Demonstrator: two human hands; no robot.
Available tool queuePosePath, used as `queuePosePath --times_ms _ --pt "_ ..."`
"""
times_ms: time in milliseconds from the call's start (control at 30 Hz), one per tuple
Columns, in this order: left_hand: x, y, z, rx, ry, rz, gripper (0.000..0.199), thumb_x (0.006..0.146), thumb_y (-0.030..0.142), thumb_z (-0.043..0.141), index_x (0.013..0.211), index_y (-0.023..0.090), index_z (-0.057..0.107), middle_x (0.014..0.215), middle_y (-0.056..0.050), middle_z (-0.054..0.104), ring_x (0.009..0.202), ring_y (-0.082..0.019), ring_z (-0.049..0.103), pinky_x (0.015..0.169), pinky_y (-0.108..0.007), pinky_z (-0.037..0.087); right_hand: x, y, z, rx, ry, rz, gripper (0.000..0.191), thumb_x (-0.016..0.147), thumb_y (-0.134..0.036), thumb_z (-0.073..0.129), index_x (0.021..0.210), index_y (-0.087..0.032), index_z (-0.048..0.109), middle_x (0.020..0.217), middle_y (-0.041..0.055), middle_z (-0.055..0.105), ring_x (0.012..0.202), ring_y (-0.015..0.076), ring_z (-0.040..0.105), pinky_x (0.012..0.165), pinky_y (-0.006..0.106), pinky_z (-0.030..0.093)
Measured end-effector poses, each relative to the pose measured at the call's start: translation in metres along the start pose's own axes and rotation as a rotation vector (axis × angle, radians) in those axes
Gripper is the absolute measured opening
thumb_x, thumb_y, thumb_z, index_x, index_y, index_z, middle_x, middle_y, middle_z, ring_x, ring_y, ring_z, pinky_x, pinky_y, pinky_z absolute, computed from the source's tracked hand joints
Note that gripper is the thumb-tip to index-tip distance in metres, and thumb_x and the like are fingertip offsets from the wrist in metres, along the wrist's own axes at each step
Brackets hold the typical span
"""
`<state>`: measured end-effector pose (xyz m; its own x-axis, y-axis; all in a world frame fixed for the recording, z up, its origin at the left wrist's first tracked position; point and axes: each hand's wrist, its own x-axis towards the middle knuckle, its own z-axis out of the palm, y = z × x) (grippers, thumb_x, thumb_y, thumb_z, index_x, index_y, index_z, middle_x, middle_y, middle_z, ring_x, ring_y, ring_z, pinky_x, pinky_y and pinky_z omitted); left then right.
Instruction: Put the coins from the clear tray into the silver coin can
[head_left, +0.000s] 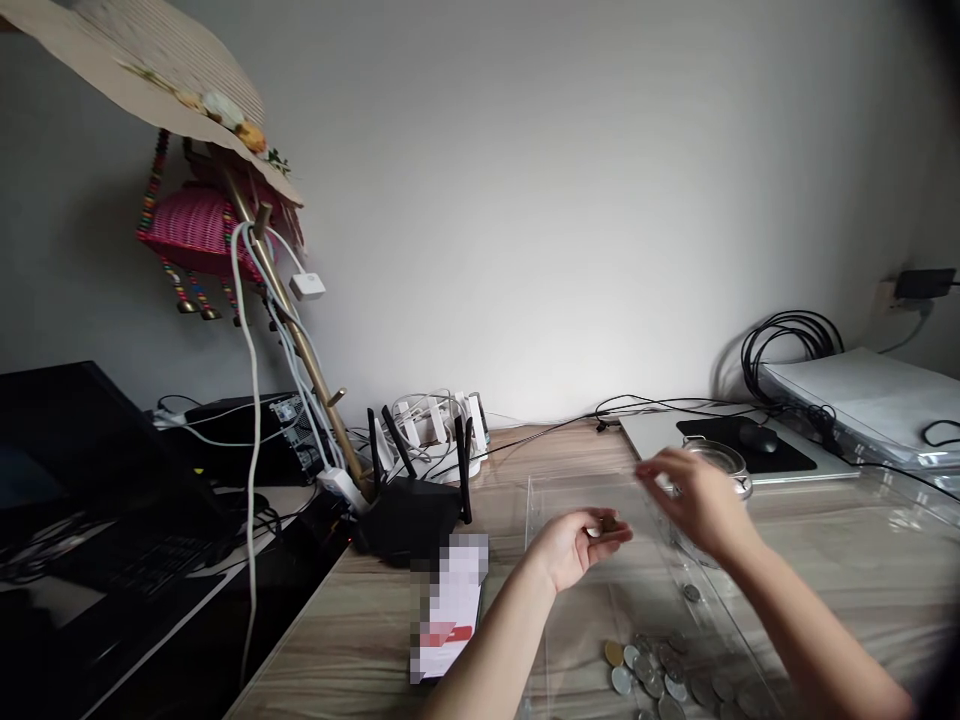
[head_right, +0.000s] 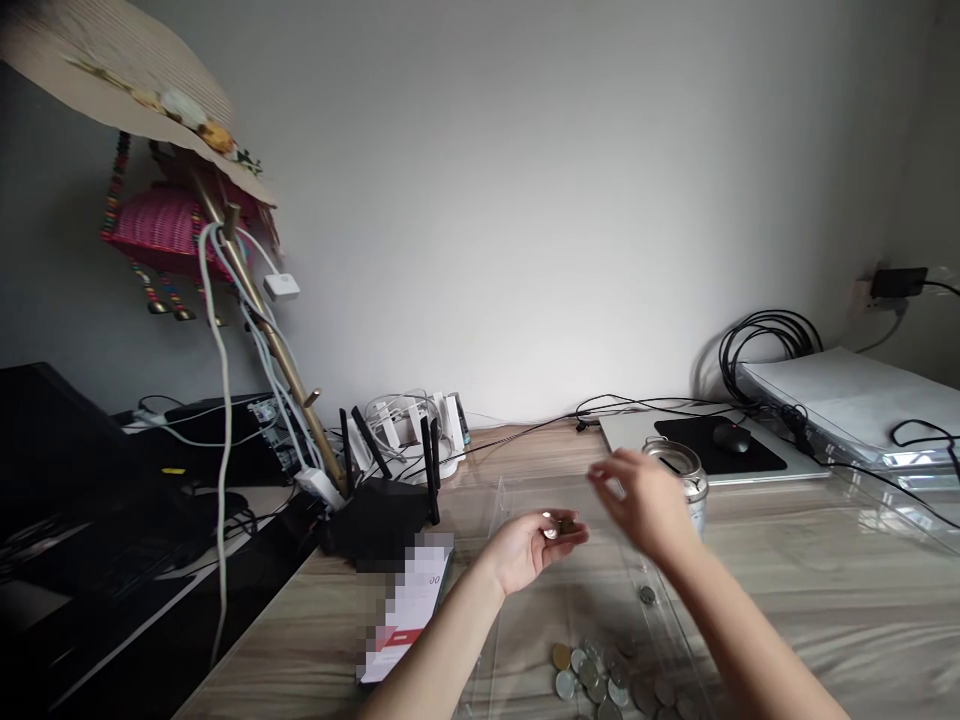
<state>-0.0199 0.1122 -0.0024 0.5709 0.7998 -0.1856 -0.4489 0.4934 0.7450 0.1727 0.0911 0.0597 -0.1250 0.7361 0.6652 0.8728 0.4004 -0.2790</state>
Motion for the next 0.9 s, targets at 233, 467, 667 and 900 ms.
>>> queuePosePath --times_ms 233,467,667,900 --pt "0.002 -0.002 0.000 -0.007 0.021 0.037 0.017 0.071 0.002 0.048 0.084 0.005 0.058 0.070 -0.006 0.061 0.064 -0.010 0.060 0.072 -0.024 0.048 -0.015 -0.030 0.046 0.052 -0.380 -0.038 0.019 0.074 -0.018 0.046 0.075 -0.024 0.064 0.075 0.0026 0.061 0.067 0.0146 0.055 0.056 0.025 0.034" --pt "-0.004 0.002 0.004 0.160 0.048 -0.011 0.018 0.079 0.016 0.048 0.090 0.005 0.057 0.083 -0.015 0.065 0.078 -0.015 0.063 0.059 -0.017 0.046 0.006 0.014 -0.012 0.060 0.061 0.275 0.021 0.073 -0.036 0.048 0.080 -0.025 0.065 0.074 0.0013 0.064 0.063 0.0141 0.053 0.053 0.025 0.035" --pt "-0.005 0.003 0.004 0.394 0.036 -0.134 0.026 0.080 0.033 0.050 0.082 0.008 0.058 0.063 -0.007 0.063 0.044 -0.006 0.055 0.039 -0.012 0.035 0.013 0.077 -0.028 -0.061 0.022 0.555 0.024 0.062 -0.042 0.056 0.071 -0.023 0.067 0.069 0.0038 0.065 0.057 0.0165 0.053 0.044 0.025 0.030" --pt "-0.002 0.005 0.000 0.236 -0.038 -0.243 0.035 0.083 0.035 0.039 0.091 0.007 0.058 0.072 -0.010 0.065 0.052 -0.008 0.059 0.038 -0.012 0.036 0.010 0.051 -0.019 -0.057 0.290 0.221 0.029 0.075 -0.040 0.047 0.081 -0.021 0.068 0.086 0.0059 0.065 0.080 0.0200 0.053 0.071 0.032 0.039"
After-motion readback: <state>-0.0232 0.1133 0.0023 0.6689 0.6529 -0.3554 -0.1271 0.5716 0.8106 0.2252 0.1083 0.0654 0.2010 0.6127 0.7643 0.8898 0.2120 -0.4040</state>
